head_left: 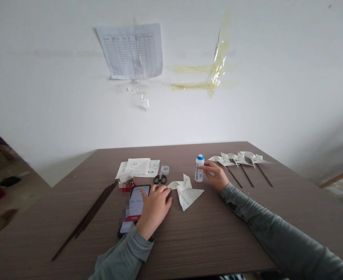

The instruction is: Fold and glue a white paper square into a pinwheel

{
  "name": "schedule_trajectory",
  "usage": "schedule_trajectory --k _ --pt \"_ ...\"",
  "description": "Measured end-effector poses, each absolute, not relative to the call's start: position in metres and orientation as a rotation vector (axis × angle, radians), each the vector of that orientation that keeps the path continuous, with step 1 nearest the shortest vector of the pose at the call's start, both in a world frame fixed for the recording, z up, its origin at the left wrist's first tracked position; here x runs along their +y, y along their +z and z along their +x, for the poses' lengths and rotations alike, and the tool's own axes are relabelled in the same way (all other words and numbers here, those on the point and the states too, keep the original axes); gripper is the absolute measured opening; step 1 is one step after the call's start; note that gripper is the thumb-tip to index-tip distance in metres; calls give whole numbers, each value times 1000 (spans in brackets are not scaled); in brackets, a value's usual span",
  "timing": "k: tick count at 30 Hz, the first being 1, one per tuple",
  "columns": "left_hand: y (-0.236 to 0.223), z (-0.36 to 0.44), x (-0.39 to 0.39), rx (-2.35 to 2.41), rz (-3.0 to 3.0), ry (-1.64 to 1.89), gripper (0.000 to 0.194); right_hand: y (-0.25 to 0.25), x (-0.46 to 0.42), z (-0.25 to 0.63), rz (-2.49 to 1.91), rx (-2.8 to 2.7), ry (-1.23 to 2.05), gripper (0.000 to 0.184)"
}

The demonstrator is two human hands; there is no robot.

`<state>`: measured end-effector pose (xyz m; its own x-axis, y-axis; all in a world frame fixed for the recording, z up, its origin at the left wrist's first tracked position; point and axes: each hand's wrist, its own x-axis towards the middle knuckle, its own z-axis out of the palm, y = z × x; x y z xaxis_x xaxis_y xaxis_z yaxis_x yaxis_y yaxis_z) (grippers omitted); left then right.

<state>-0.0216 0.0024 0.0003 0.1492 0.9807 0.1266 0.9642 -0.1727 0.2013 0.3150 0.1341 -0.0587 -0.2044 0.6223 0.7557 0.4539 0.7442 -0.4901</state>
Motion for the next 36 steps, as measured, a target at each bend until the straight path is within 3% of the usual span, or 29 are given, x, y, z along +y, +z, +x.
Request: schedule_trajectory --k 7,14,18,26,36 --pt "-11 -25 5 1972 2375 429 48 -58 130 316 -925 -1777 143 44" --pt "-20 -24 9 1989 2395 478 45 -59 126 315 -1014 -1729 50 62" --pt "-19 -22 9 1991 2391 507 43 -60 125 309 -1040 -1705 83 58" --pt "-23 -21 11 1955 2408 501 38 -58 116 287 -1071 -1731 194 28" --pt "-22 -18 11 1930 2413 485 45 -57 110 251 -1116 -1889 200 41"
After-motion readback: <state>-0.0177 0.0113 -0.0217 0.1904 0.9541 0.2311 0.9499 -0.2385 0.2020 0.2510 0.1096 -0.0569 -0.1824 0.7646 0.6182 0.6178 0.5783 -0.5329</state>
